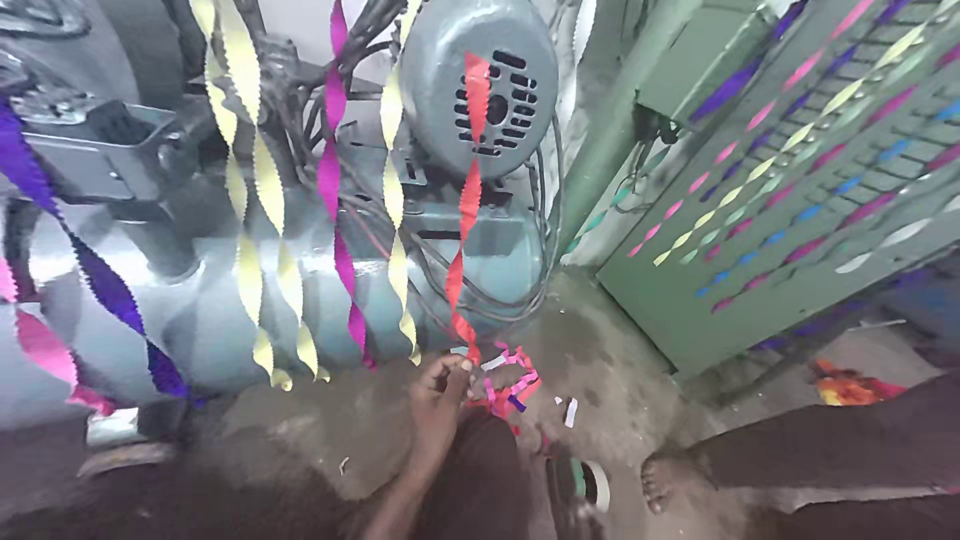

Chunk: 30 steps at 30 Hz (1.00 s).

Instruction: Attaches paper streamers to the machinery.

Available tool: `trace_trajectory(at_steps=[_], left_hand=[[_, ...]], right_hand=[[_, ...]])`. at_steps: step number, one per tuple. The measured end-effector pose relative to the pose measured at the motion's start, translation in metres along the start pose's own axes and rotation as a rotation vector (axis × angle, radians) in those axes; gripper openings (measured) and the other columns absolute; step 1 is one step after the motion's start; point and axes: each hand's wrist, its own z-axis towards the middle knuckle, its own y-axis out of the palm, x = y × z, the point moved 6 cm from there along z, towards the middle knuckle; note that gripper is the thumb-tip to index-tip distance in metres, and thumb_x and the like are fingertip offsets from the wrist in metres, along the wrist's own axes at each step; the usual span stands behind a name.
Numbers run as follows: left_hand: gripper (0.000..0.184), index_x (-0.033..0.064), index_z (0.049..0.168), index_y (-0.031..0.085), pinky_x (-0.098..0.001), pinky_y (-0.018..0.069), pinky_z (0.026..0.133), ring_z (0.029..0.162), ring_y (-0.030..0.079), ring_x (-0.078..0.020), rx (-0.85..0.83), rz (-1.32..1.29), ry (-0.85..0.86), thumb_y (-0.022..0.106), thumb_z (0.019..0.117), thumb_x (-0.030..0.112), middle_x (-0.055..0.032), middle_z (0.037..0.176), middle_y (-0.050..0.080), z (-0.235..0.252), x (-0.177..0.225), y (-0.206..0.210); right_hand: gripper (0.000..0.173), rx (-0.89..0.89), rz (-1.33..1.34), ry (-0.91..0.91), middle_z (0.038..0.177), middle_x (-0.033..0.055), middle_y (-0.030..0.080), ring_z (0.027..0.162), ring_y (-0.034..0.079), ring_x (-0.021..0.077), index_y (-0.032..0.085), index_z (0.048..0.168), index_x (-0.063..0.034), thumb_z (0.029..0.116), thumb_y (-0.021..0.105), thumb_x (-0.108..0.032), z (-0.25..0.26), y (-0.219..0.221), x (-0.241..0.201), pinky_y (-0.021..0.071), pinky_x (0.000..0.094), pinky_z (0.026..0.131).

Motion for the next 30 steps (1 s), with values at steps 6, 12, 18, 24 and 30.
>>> trace_trajectory(at_steps=[6, 12, 18, 24, 30], left_hand=[[0.012, -0.0022, 0.102, 0.067, -0.0197, 0.0556, 0.056, 0.06, 0.063, -0.0039, -0.102, -0.022, 0.014, 0.057, 0.0985, 0.002, 0.002, 0.077, 0.069, -0.015, 0.005, 0.001], [0.016, -0.0038, 0.106, 0.068, -0.0217, 0.0562, 0.057, 0.062, 0.063, -0.0058, -0.063, 0.097, 0.007, 0.056, 0.1016, 0.006, -0.0009, 0.079, 0.068, 0.003, 0.008, -0.017], [0.027, -0.0053, 0.118, 0.067, -0.0291, 0.0583, 0.084, 0.092, 0.068, -0.011, -0.053, 0.247, 0.004, 0.046, 0.1056, 0.008, -0.0102, 0.105, 0.071, 0.046, -0.034, -0.032], [0.026, -0.0056, 0.124, 0.063, -0.0324, 0.0613, 0.079, 0.084, 0.07, -0.014, -0.174, 0.02, -0.22, 0.053, 0.1014, 0.001, -0.0105, 0.1, 0.072, 0.071, -0.054, -0.017], [0.022, -0.0053, 0.115, 0.067, -0.0302, 0.0609, 0.067, 0.073, 0.069, -0.0127, -0.146, 0.126, -0.184, 0.059, 0.095, -0.002, -0.0086, 0.091, 0.071, 0.067, -0.061, -0.017]], right_hand=[[0.054, -0.417, 0.265, -0.102, 0.108, 0.0127, 0.074, 0.095, 0.075, 0.0205, 0.035, 0.138, 0.0024, 0.0953, 0.065, -0.01, 0.05, 0.176, -0.144, 0.0634, 0.036, 0.084], [0.056, -0.428, 0.305, -0.024, 0.091, 0.0121, 0.073, 0.073, 0.072, 0.0165, 0.036, 0.134, 0.0014, 0.0887, 0.069, 0.005, 0.076, 0.242, -0.162, 0.0599, 0.0293, 0.061], [0.064, -0.343, -0.002, -0.161, 0.095, 0.0135, 0.074, 0.082, 0.074, 0.0192, 0.039, 0.137, 0.0024, 0.086, 0.077, -0.004, 0.127, 0.268, -0.131, 0.0615, 0.0374, 0.076], [0.07, -0.373, -0.215, -0.146, 0.096, 0.0152, 0.075, 0.085, 0.075, 0.0242, 0.038, 0.14, 0.0016, 0.0841, 0.08, -0.004, 0.136, 0.278, -0.134, 0.0616, 0.0439, 0.079], [0.072, -0.374, -0.137, -0.142, 0.092, 0.0137, 0.076, 0.078, 0.075, 0.0213, 0.035, 0.142, 0.0019, 0.0841, 0.078, -0.001, 0.128, 0.274, -0.128, 0.0625, 0.0405, 0.073]])
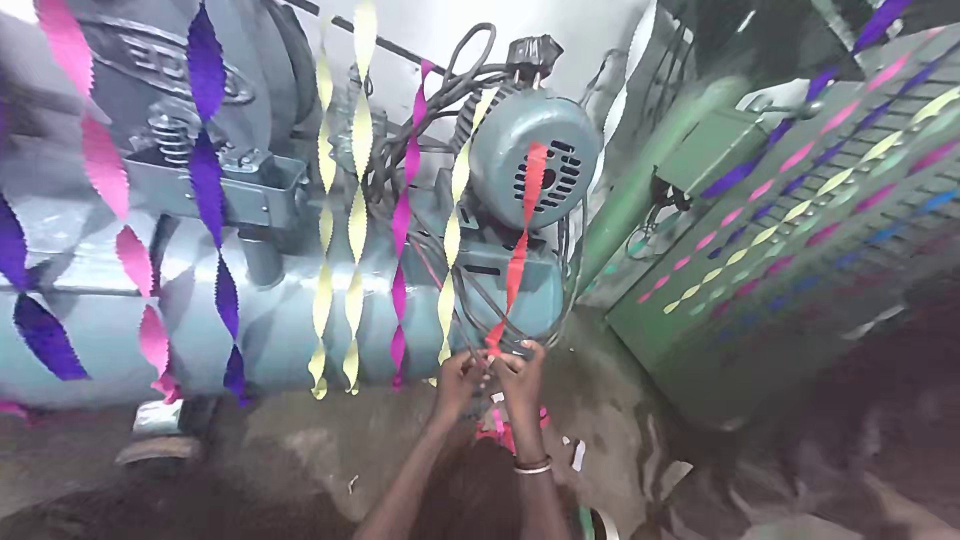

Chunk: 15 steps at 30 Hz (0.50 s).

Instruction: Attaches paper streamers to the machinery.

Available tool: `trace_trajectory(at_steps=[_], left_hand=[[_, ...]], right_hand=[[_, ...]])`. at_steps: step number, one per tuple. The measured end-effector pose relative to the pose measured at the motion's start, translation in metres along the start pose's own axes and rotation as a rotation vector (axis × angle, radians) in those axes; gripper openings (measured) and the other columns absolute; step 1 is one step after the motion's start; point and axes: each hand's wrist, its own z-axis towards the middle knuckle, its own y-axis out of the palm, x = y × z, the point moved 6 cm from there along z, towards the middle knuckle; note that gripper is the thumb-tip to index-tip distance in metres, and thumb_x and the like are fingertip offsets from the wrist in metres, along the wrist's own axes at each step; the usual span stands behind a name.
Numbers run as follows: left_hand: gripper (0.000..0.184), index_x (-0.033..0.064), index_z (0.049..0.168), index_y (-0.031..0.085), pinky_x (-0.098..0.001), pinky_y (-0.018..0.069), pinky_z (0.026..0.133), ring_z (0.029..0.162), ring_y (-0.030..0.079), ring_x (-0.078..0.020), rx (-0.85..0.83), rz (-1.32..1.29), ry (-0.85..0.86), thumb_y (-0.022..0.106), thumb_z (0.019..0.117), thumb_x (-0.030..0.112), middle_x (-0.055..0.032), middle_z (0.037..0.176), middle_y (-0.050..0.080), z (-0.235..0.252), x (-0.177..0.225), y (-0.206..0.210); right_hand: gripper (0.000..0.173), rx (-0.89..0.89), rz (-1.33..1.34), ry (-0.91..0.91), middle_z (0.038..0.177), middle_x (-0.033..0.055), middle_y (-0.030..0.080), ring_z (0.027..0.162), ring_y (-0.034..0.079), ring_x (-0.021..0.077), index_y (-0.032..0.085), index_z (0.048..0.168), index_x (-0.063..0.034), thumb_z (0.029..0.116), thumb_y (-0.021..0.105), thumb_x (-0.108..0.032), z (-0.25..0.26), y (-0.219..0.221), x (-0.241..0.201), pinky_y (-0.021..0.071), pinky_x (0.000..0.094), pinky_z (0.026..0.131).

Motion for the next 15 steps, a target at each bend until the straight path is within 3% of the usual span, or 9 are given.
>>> trace_trajectory(at_steps=[8, 10, 12, 15], left_hand=[[0.006, -0.0038, 0.096, 0.069, -0.0255, 0.0581, 0.06, 0.062, 0.065, -0.0083, 0.102, 0.122, 0.057, 0.065, 0.0925, -0.001, -0.0051, 0.079, 0.07, -0.005, 0.003, -0.007], [0.007, -0.0029, 0.098, 0.07, -0.0248, 0.0581, 0.061, 0.064, 0.065, -0.0071, 0.119, 0.178, 0.085, 0.065, 0.094, 0.001, -0.0047, 0.081, 0.07, -0.009, 0.003, -0.01], [0.011, -0.002, 0.102, 0.071, -0.0246, 0.0571, 0.065, 0.068, 0.065, -0.0065, 0.136, 0.246, 0.092, 0.064, 0.0967, 0.005, -0.0045, 0.084, 0.07, -0.013, 0.002, -0.013], [0.014, -0.0008, 0.105, 0.071, -0.0258, 0.0586, 0.064, 0.066, 0.066, -0.0071, 0.163, 0.259, 0.069, 0.063, 0.098, 0.008, -0.0038, 0.083, 0.071, -0.018, -0.007, -0.019]], right_hand=[[0.072, 0.074, 0.12, -0.028, 0.097, 0.0129, 0.077, 0.084, 0.077, 0.0204, 0.036, 0.14, 0.0014, 0.084, 0.081, -0.005, -0.005, -0.001, 0.003, 0.0639, 0.0394, 0.078], [0.061, 0.198, 0.249, -0.072, 0.111, 0.0161, 0.071, 0.092, 0.073, 0.0199, 0.037, 0.14, 0.0034, 0.0907, 0.072, -0.007, -0.009, -0.01, 0.003, 0.0621, 0.0377, 0.08], [0.047, 0.33, 0.341, -0.065, 0.117, 0.017, 0.062, 0.092, 0.069, 0.0197, 0.041, 0.139, 0.0041, 0.0993, 0.062, -0.009, -0.018, -0.024, 0.007, 0.0612, 0.0364, 0.077], [0.023, 0.501, 0.436, 0.022, 0.101, 0.0091, 0.063, 0.081, 0.067, 0.0127, 0.053, 0.123, 0.0035, 0.1022, 0.054, -0.006, -0.049, -0.031, 0.029, 0.0603, 0.03, 0.072]])
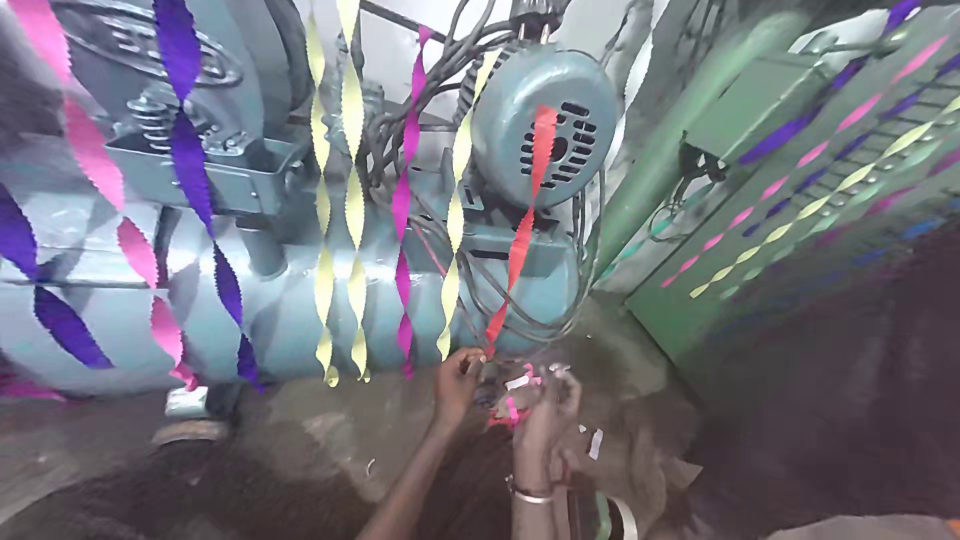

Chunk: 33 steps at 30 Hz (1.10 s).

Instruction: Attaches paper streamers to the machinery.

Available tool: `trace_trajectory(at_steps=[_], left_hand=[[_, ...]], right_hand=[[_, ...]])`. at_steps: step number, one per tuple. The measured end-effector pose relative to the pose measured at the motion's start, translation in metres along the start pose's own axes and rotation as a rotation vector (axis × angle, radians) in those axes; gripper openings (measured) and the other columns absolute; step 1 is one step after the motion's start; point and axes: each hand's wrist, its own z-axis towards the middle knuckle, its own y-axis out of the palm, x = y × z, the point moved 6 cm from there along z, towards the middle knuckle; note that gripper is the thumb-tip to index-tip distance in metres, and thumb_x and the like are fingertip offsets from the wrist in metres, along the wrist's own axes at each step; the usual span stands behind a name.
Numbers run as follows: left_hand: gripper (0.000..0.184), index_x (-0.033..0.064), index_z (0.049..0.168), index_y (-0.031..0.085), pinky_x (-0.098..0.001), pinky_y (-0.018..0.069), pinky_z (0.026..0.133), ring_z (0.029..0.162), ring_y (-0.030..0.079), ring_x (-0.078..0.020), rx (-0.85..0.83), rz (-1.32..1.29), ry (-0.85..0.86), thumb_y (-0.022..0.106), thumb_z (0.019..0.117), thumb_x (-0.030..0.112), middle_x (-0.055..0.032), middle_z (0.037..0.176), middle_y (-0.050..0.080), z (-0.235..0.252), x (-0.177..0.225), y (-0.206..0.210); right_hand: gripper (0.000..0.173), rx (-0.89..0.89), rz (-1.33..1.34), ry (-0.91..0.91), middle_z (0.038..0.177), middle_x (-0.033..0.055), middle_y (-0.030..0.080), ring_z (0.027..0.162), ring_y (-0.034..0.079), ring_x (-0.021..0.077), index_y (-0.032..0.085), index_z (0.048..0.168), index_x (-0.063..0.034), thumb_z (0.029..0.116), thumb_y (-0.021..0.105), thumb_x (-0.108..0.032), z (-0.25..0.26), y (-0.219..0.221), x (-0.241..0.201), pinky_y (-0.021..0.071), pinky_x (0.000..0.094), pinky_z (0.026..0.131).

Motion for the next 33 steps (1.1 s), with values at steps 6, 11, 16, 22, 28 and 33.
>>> trace_trajectory(at_steps=[6, 11, 16, 22, 28, 33], left_hand=[[0.015, -0.0058, 0.107, 0.07, -0.0227, 0.0579, 0.062, 0.066, 0.065, -0.0053, -0.006, -0.066, 0.026, 0.065, 0.0954, 0.002, -0.0052, 0.084, 0.071, -0.004, -0.003, -0.003], [0.018, -0.0029, 0.112, 0.072, -0.0236, 0.0586, 0.068, 0.072, 0.068, -0.0064, -0.029, -0.066, -0.008, 0.067, 0.0947, 0.002, -0.0051, 0.09, 0.074, -0.004, 0.0, -0.014], [0.02, -0.0026, 0.113, 0.072, -0.0246, 0.0599, 0.068, 0.072, 0.07, -0.0076, -0.037, -0.024, -0.022, 0.068, 0.0941, 0.003, -0.0062, 0.092, 0.075, -0.009, -0.001, -0.022], [0.021, -0.0019, 0.114, 0.072, -0.0247, 0.0603, 0.067, 0.073, 0.07, -0.0077, -0.054, -0.039, 0.0, 0.069, 0.0933, 0.003, -0.0064, 0.095, 0.076, -0.017, -0.006, -0.025], [0.021, -0.0025, 0.114, 0.071, -0.0245, 0.06, 0.065, 0.071, 0.07, -0.0078, -0.056, -0.062, 0.002, 0.067, 0.0938, 0.002, -0.0065, 0.094, 0.076, -0.018, -0.004, -0.027], [0.021, -0.0026, 0.114, 0.071, -0.0247, 0.0602, 0.068, 0.074, 0.071, -0.0081, -0.057, -0.072, -0.034, 0.069, 0.0935, 0.001, -0.0063, 0.094, 0.076, -0.018, -0.004, -0.028]], right_hand=[[0.015, -0.365, 0.097, 0.096, 0.081, 0.0036, 0.07, 0.069, 0.07, 0.0103, 0.066, 0.106, 0.0048, 0.0954, 0.055, 0.006, -0.054, 0.004, 0.048, 0.0626, 0.0275, 0.067], [0.017, -0.519, 0.082, 0.126, 0.082, 0.0054, 0.071, 0.067, 0.07, 0.0108, 0.065, 0.109, 0.0059, 0.093, 0.059, 0.005, -0.056, 0.02, 0.056, 0.0621, 0.0272, 0.064], [0.021, -0.562, 0.038, 0.102, 0.082, 0.0059, 0.072, 0.068, 0.071, 0.0114, 0.063, 0.113, 0.0082, 0.0923, 0.06, 0.005, -0.048, 0.02, 0.053, 0.0632, 0.028, 0.065], [0.078, -0.542, 0.059, 0.111, 0.087, 0.0113, 0.072, 0.07, 0.072, 0.0152, 0.021, 0.152, 0.0043, 0.0869, 0.064, 0.005, -0.049, 0.021, 0.049, 0.063, 0.0313, 0.066], [0.054, -0.46, 0.104, 0.139, 0.086, 0.0104, 0.07, 0.069, 0.07, 0.0133, 0.036, 0.14, 0.0055, 0.0928, 0.063, 0.001, -0.045, 0.031, 0.05, 0.061, 0.0285, 0.065], [0.045, -0.428, 0.127, 0.211, 0.084, 0.0098, 0.069, 0.069, 0.069, 0.0126, 0.042, 0.134, 0.0049, 0.0943, 0.063, 0.001, -0.047, 0.039, 0.053, 0.0599, 0.0272, 0.064]])
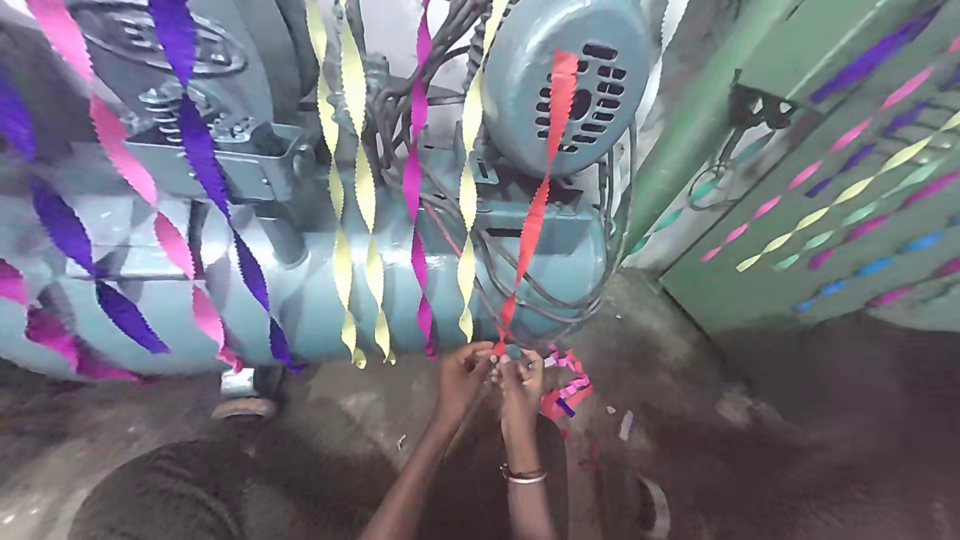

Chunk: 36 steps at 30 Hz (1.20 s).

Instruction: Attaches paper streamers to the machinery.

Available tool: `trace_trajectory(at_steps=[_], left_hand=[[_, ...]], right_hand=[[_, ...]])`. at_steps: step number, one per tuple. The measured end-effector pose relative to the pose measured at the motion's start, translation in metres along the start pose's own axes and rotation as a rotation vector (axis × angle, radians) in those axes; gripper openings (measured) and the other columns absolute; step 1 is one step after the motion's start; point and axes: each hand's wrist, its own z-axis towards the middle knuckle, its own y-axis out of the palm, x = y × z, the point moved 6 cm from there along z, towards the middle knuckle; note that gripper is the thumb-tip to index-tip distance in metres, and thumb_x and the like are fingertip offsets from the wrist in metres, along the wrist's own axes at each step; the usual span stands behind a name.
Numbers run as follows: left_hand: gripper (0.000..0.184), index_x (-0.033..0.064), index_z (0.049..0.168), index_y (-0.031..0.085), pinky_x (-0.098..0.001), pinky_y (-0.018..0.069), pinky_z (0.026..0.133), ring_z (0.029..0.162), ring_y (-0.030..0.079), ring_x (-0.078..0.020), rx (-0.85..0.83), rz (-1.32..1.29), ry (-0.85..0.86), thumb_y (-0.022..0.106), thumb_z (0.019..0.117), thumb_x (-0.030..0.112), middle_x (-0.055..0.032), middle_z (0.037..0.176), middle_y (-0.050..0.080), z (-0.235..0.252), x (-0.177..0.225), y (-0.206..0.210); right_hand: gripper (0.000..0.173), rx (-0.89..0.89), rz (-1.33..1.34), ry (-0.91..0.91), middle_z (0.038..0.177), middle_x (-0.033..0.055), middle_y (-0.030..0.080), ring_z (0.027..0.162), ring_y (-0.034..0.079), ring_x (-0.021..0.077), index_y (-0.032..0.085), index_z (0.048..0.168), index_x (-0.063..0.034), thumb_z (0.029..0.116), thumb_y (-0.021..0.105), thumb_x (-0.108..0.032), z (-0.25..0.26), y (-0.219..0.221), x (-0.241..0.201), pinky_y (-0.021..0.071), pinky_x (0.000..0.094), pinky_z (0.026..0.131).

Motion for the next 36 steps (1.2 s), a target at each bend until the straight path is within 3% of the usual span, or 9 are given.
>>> trace_trajectory(at_steps=[7, 13, 18, 21, 23, 26, 28, 32, 36], left_hand=[[0.023, -0.0027, 0.118, 0.07, -0.0219, 0.0566, 0.063, 0.069, 0.066, -0.0058, -0.014, -0.044, 0.026, 0.063, 0.0967, 0.002, -0.005, 0.094, 0.075, -0.002, 0.003, 0.001], [0.028, -0.0053, 0.12, 0.066, -0.0254, 0.0584, 0.063, 0.072, 0.068, -0.0094, -0.008, -0.168, 0.02, 0.069, 0.0947, 0.006, -0.0072, 0.098, 0.074, 0.003, 0.011, 0.008], [0.029, -0.0055, 0.127, 0.063, -0.0279, 0.0608, 0.076, 0.086, 0.071, -0.0109, 0.034, 0.028, 0.046, 0.059, 0.1016, 0.009, -0.0115, 0.11, 0.073, -0.005, 0.005, 0.002], [0.023, -0.0003, 0.114, 0.071, -0.0243, 0.0571, 0.068, 0.073, 0.066, -0.0058, 0.119, 0.183, 0.131, 0.056, 0.1018, 0.012, -0.005, 0.094, 0.073, -0.017, 0.003, -0.005], [0.022, 0.0035, 0.112, 0.074, -0.0237, 0.0588, 0.072, 0.078, 0.068, -0.0054, 0.139, 0.309, 0.225, 0.057, 0.1019, 0.014, -0.0038, 0.098, 0.074, -0.021, 0.009, -0.004], [0.028, 0.0127, 0.118, 0.076, -0.0343, 0.06, 0.08, 0.087, 0.071, -0.0148, 0.125, 0.661, 0.337, 0.055, 0.1026, 0.021, -0.0047, 0.101, 0.074, -0.016, 0.028, 0.007], [0.032, 0.0139, 0.125, 0.074, -0.0459, 0.0601, 0.083, 0.091, 0.074, -0.024, 0.044, 0.803, 0.277, 0.051, 0.1053, 0.025, -0.0076, 0.103, 0.076, -0.007, 0.036, 0.017], [0.032, 0.016, 0.12, 0.075, -0.0546, 0.058, 0.068, 0.076, 0.072, -0.0311, -0.011, 0.866, 0.165, 0.048, 0.1049, 0.025, -0.0107, 0.085, 0.074, 0.008, 0.03, 0.022], [0.031, 0.0246, 0.119, 0.075, -0.0554, 0.0568, 0.064, 0.073, 0.071, -0.0298, -0.017, 0.93, 0.096, 0.048, 0.1058, 0.033, -0.0073, 0.082, 0.073, 0.01, 0.022, 0.015]], right_hand=[[0.039, 0.09, -0.028, 0.017, 0.081, 0.0093, 0.068, 0.069, 0.068, 0.0119, 0.044, 0.128, 0.0054, 0.0951, 0.064, 0.0, 0.005, 0.007, 0.009, 0.0593, 0.0273, 0.065], [0.032, 0.097, -0.062, -0.003, 0.088, 0.011, 0.067, 0.074, 0.067, 0.0128, 0.05, 0.129, 0.0063, 0.0978, 0.058, 0.001, 0.017, 0.012, 0.012, 0.0587, 0.029, 0.068], [0.039, 0.194, -0.069, 0.04, 0.083, 0.0109, 0.066, 0.067, 0.065, 0.012, 0.051, 0.127, 0.0078, 0.0925, 0.068, 0.002, 0.029, 0.018, 0.022, 0.0579, 0.027, 0.064], [0.038, 0.22, -0.174, 0.016, 0.085, 0.014, 0.07, 0.069, 0.07, 0.0151, 0.055, 0.122, 0.0102, 0.09, 0.073, 0.0, 0.036, 0.016, 0.029, 0.0618, 0.0301, 0.066], [0.041, 0.234, -0.178, -0.002, 0.083, 0.0144, 0.072, 0.067, 0.071, 0.0148, 0.055, 0.121, 0.012, 0.0866, 0.076, 0.004, 0.038, 0.015, 0.029, 0.0629, 0.0292, 0.065], [0.037, 0.263, -0.24, -0.019, 0.082, 0.0112, 0.071, 0.068, 0.068, 0.0087, 0.059, 0.115, 0.0114, 0.0836, 0.078, 0.004, 0.036, 0.011, 0.024, 0.0596, 0.0247, 0.067], [0.03, 0.269, -0.302, -0.031, 0.083, 0.0113, 0.069, 0.073, 0.066, 0.0081, 0.062, 0.111, 0.0117, 0.0859, 0.076, 0.002, 0.035, 0.009, 0.022, 0.0575, 0.0244, 0.071], [0.025, 0.275, -0.285, -0.021, 0.086, 0.0127, 0.067, 0.077, 0.065, 0.0114, 0.064, 0.107, 0.0106, 0.0856, 0.075, 0.002, 0.037, 0.006, 0.027, 0.0567, 0.0276, 0.074], [0.027, 0.324, -0.152, -0.011, 0.082, 0.0108, 0.07, 0.072, 0.068, 0.0101, 0.064, 0.102, 0.0088, 0.0794, 0.08, 0.007, 0.033, 0.007, 0.027, 0.0599, 0.0259, 0.069]])
